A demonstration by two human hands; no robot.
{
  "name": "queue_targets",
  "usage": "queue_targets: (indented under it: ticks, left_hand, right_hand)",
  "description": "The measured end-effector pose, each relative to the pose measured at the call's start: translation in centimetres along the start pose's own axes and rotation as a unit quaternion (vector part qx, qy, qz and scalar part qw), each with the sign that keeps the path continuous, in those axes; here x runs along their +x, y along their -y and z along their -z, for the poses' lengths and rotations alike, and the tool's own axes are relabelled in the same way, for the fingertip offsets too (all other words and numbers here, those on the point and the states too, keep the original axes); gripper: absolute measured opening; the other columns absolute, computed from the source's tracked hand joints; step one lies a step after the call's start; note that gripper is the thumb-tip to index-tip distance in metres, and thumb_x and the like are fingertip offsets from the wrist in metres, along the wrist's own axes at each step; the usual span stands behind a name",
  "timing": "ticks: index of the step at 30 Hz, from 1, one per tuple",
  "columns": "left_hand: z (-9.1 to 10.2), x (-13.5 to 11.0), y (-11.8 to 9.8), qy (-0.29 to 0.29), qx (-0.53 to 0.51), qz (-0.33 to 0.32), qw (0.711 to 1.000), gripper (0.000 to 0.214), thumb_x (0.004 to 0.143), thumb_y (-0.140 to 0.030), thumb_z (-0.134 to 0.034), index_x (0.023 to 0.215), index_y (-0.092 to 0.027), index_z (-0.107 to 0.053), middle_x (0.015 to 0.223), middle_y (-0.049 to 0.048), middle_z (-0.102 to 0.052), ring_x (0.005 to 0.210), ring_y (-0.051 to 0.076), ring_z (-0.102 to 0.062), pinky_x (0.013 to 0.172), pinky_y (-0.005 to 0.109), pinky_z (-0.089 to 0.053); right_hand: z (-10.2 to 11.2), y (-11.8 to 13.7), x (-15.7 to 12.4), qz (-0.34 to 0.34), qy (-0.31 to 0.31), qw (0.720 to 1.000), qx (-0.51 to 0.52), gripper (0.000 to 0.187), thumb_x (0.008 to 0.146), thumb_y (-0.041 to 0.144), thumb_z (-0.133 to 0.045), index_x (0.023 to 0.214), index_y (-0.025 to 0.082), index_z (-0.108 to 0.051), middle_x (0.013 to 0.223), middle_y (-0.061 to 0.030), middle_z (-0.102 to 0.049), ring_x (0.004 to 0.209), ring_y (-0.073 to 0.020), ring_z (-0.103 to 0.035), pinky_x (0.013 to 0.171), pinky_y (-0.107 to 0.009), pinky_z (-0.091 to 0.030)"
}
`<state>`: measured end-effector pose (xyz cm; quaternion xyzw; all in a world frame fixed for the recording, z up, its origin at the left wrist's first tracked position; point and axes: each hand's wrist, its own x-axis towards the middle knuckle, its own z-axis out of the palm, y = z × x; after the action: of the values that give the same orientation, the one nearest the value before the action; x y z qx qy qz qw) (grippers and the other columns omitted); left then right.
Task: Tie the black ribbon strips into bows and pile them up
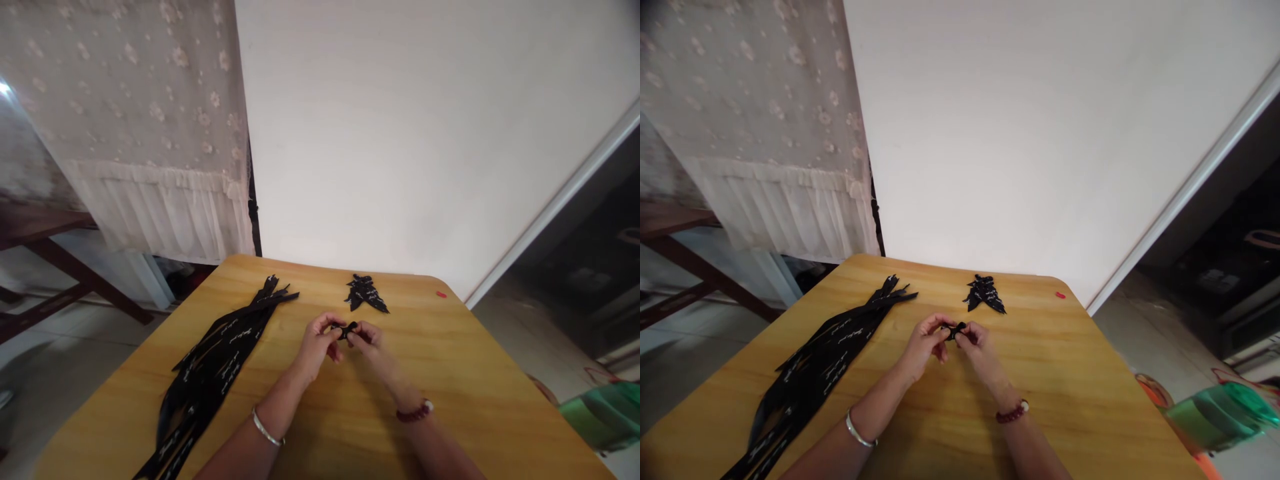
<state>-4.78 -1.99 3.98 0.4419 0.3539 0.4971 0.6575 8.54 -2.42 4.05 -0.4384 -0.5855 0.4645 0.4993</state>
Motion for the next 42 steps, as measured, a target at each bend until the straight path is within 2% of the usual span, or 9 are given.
queue_targets:
  ticks: [3,8,12,18,25,31,35,39,42]
  left_hand:
    - [0.2,0.0,-0.2,-0.015,-0.054,0.023,0.998,0.033,0.062,-0.026,-0.056,0.093,-0.017,-0.047,0.081,0.0017,-0.058,0.029,0.004,-0.045,0.027,0.018,-0.035]
    - [0.2,0.1,-0.1,0.004,-0.087,0.089,0.992,0.027,0.053,-0.016,-0.063,0.078,-0.012,-0.052,0.054,-0.0031,-0.052,0.035,0.006,-0.047,0.031,0.016,-0.037]
    - [0.0,0.1,0.5,-0.013,-0.082,0.074,0.994,0.024,0.053,-0.017,-0.064,0.073,-0.013,-0.051,0.055,-0.0017,-0.054,0.041,0.008,-0.051,0.033,0.017,-0.039]
    - [-0.1,0.1,0.4,-0.033,-0.026,0.052,0.998,0.020,0.056,-0.025,-0.061,0.068,-0.012,-0.052,0.055,-0.0002,-0.054,0.038,0.008,-0.049,0.031,0.018,-0.038]
    - [-0.4,-0.1,0.3,-0.020,0.015,0.067,0.997,0.017,0.054,-0.023,-0.059,0.065,-0.012,-0.051,0.053,-0.0011,-0.052,0.038,0.009,-0.049,0.031,0.019,-0.039]
    - [-0.2,-0.1,0.3,0.002,-0.017,0.074,0.997,0.020,0.056,-0.023,-0.060,0.070,-0.012,-0.052,0.056,-0.0002,-0.055,0.040,0.009,-0.052,0.036,0.021,-0.043]
    - [-0.2,-0.2,0.2,0.015,-0.038,0.080,0.996,0.021,0.058,-0.027,-0.060,0.071,-0.013,-0.052,0.063,0.0008,-0.056,0.039,0.009,-0.052,0.031,0.019,-0.040]
    - [-0.2,-0.3,0.3,0.012,-0.017,0.090,0.996,0.021,0.060,-0.030,-0.059,0.066,-0.012,-0.053,0.049,-0.0020,-0.051,0.031,0.008,-0.047,0.027,0.018,-0.036]
    - [-0.1,-0.2,0.1,-0.017,-0.016,0.099,0.995,0.024,0.062,-0.034,-0.057,0.070,-0.012,-0.054,0.044,-0.0035,-0.050,0.025,0.007,-0.042,0.024,0.017,-0.030]
  right_hand:
    - [0.1,-0.3,0.2,0.006,-0.021,1.000,-0.001,0.016,0.064,0.029,-0.057,0.056,0.017,-0.048,0.051,0.0040,-0.046,0.048,-0.0098,-0.040,0.048,-0.022,-0.030]
    - [0.1,-1.0,0.4,0.034,-0.022,0.999,-0.007,0.011,0.065,0.025,-0.055,0.060,0.017,-0.048,0.054,0.0036,-0.046,0.052,-0.0107,-0.042,0.050,-0.023,-0.033]
    - [-0.1,-1.3,0.2,0.043,-0.030,0.998,-0.039,0.011,0.066,0.023,-0.054,0.060,0.018,-0.047,0.055,0.0040,-0.045,0.052,-0.0103,-0.041,0.050,-0.022,-0.033]
    - [-0.2,-0.1,-0.2,0.022,0.017,0.999,-0.019,0.014,0.068,0.029,-0.053,0.066,0.017,-0.048,0.060,0.0024,-0.047,0.057,-0.0114,-0.044,0.053,-0.023,-0.035]
    - [-0.2,0.4,-0.4,0.006,-0.028,0.996,-0.079,0.026,0.071,0.034,-0.049,0.053,0.018,-0.038,0.050,0.0058,-0.033,0.047,-0.0087,-0.033,0.044,-0.021,-0.026]
    - [-0.3,0.2,-0.2,0.014,-0.019,0.998,-0.062,0.025,0.069,0.034,-0.051,0.053,0.019,-0.039,0.048,0.0055,-0.035,0.046,-0.0090,-0.035,0.042,-0.021,-0.028]
    - [-0.5,-0.2,-0.2,0.028,-0.047,0.996,-0.071,0.023,0.071,0.034,-0.049,0.056,0.019,-0.041,0.050,0.0039,-0.041,0.049,-0.0107,-0.041,0.046,-0.022,-0.033]
    - [-0.6,-0.5,-0.3,0.053,-0.095,0.981,-0.160,0.022,0.071,0.032,-0.048,0.055,0.019,-0.040,0.049,0.0045,-0.040,0.046,-0.0101,-0.037,0.043,-0.022,-0.029]
    - [-0.6,-0.5,-0.3,0.057,-0.110,0.977,-0.172,0.022,0.071,0.032,-0.048,0.056,0.019,-0.040,0.049,0.0049,-0.039,0.045,-0.0099,-0.036,0.043,-0.022,-0.028]
